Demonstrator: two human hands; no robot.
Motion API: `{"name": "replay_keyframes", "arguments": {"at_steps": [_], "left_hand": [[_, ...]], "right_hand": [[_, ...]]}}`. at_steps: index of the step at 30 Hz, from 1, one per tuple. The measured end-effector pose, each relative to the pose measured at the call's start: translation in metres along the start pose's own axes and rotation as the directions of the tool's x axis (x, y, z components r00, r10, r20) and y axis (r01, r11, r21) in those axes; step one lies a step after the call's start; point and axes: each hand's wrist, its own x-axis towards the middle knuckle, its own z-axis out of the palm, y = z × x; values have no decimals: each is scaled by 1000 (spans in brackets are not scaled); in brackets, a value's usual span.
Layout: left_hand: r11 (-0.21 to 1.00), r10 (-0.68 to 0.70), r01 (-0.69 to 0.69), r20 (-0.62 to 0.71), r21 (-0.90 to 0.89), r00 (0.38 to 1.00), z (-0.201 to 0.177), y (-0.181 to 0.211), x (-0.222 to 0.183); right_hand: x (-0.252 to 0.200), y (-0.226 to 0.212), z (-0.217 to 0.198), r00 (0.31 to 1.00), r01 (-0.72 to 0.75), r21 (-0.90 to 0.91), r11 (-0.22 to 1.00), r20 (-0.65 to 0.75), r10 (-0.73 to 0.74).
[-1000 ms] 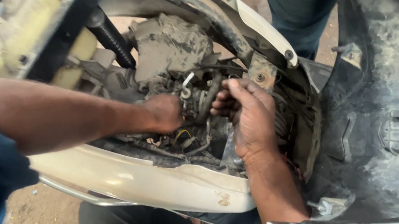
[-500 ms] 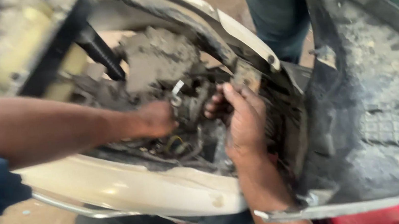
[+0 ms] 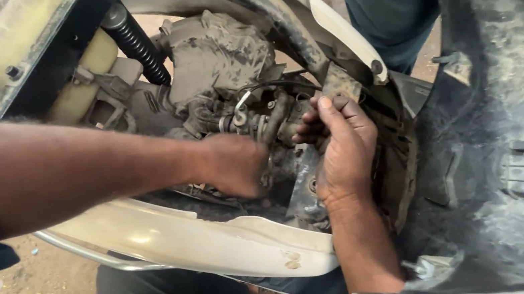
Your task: Repairing and adjusting the carburetor and engine bay area of a motorized scooter using hand tools.
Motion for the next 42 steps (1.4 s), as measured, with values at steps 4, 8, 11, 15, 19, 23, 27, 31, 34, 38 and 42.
{"name": "replay_keyframes", "arguments": {"at_steps": [4, 8, 11, 15, 19, 23, 27, 31, 34, 38, 42], "left_hand": [[992, -24, 14, -78, -122, 997, 28, -15, 24], [956, 52, -71, -73, -283, 996, 36, -64, 40], [786, 242, -202, -10, -584, 970, 24, -100, 46], [737, -82, 293, 350, -610, 933, -16, -81, 21], [757, -27, 277, 396, -592, 918, -15, -95, 30], [769, -57, 300, 406, -565, 912, -19, -94, 30], [780, 21, 260, 438, -569, 899, -21, -98, 34], [785, 73, 236, 464, -573, 883, -20, -102, 39], [784, 111, 213, 468, -584, 877, -20, -106, 40], [805, 62, 234, 471, -545, 880, -28, -85, 35], [898, -12, 209, 453, -387, 892, -42, -56, 24]], "right_hand": [[1, -2, 1, 1000, -3, -15, 1000, 10, 3], [1, -3, 4, 1000, -23, -29, 999, 5, 23], [2, 0, 2, 995, 3, -180, 984, 100, 15], [-6, -10, 10, 942, 212, -721, 660, 330, 58], [-8, -14, 14, 894, 370, -841, 396, 438, 96], [-7, -19, 11, 933, 272, -850, 451, 347, 92], [3, -15, -13, 885, 460, -625, 631, 264, -383], [19, -17, -38, 766, 564, -405, 720, -68, -639], [21, -22, -46, 785, 552, -327, 767, -105, -610], [22, -19, -42, 777, 546, -326, 771, -146, -612], [17, -18, -30, 834, 445, -352, 823, -173, -525]]}}
